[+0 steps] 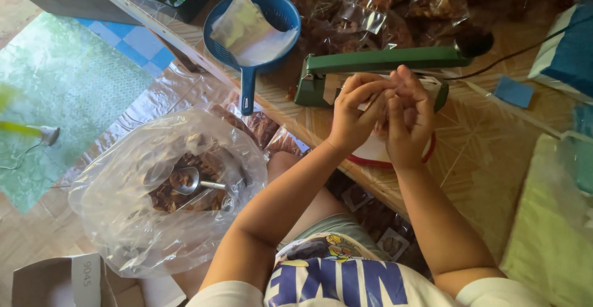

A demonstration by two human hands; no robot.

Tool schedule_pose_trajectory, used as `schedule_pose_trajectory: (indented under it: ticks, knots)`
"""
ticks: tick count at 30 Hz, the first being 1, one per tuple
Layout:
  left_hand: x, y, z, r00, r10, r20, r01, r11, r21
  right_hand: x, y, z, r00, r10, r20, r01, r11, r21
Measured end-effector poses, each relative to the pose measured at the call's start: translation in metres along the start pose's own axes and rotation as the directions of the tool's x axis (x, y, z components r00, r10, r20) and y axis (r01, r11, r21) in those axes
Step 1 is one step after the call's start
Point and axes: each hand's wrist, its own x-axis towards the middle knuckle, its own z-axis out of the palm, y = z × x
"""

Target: Scooping snacks from a large bulk container into small plastic bags and sealing them using a manual heat sealer.

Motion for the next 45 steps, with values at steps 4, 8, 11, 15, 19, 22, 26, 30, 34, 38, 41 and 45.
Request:
schedule_pose_trajectory:
  ticks: [4,8,11,15,19,22,26,30,34,38,41,45]
  knots:
    - [-0.001,0.003,-0.004,1.000,0.008,0.005,-0.008,1.000,0.030,0.004,-0.008,-0.003,1.000,-0.020,-0.010,0.019,0.991,-0.131]
    - [0.004,0.007,-0.012,1.000,0.024,0.006,-0.024,0.995,0.099,0.016,-0.005,-0.017,0.997,-0.042,0.060,0.053,0.979,-0.196]
    - [0.013,0.014,-0.030,0.992,0.128,0.004,-0.126,0.973,0.192,0.025,-0.002,-0.033,0.984,-0.175,0.024,0.171,0.912,-0.373]
    - [0.008,0.008,-0.044,0.961,0.274,0.032,-0.270,0.906,0.326,0.022,-0.016,-0.046,0.965,-0.247,0.089,0.257,0.816,-0.518]
    - [0.021,0.069,-0.056,0.951,0.216,0.219,-0.298,0.825,0.480,0.019,-0.062,-0.053,0.973,-0.172,0.153,0.230,0.756,-0.613]
    - [0.031,0.082,-0.062,0.859,0.342,0.382,-0.504,0.697,0.510,0.016,-0.076,-0.062,0.975,-0.154,0.158,0.216,0.810,-0.545]
    - [0.034,0.036,-0.058,0.816,0.316,0.485,-0.529,0.748,0.402,0.021,-0.038,-0.072,0.967,-0.103,0.235,0.231,0.743,-0.628]
    - [0.042,-0.025,-0.044,0.762,0.516,0.392,-0.644,0.670,0.369,0.023,0.046,-0.088,0.965,-0.118,0.234,0.246,0.714,-0.656]
    - [0.042,-0.056,-0.041,0.714,0.539,0.447,-0.699,0.511,0.500,0.033,0.074,-0.091,0.965,-0.126,0.231,0.257,0.635,-0.729]
    - [0.041,-0.068,-0.040,0.687,0.514,0.514,-0.720,0.387,0.576,0.035,0.105,-0.096,0.975,-0.031,0.221,0.199,0.570,-0.797]
    - [0.043,-0.063,-0.037,0.686,0.496,0.532,-0.720,0.355,0.596,0.038,0.112,-0.095,0.979,0.039,0.203,0.149,0.546,-0.824]
    - [0.039,-0.074,-0.034,0.687,0.484,0.542,-0.708,0.282,0.647,0.041,0.116,-0.097,0.972,0.052,0.228,0.165,0.535,-0.828]
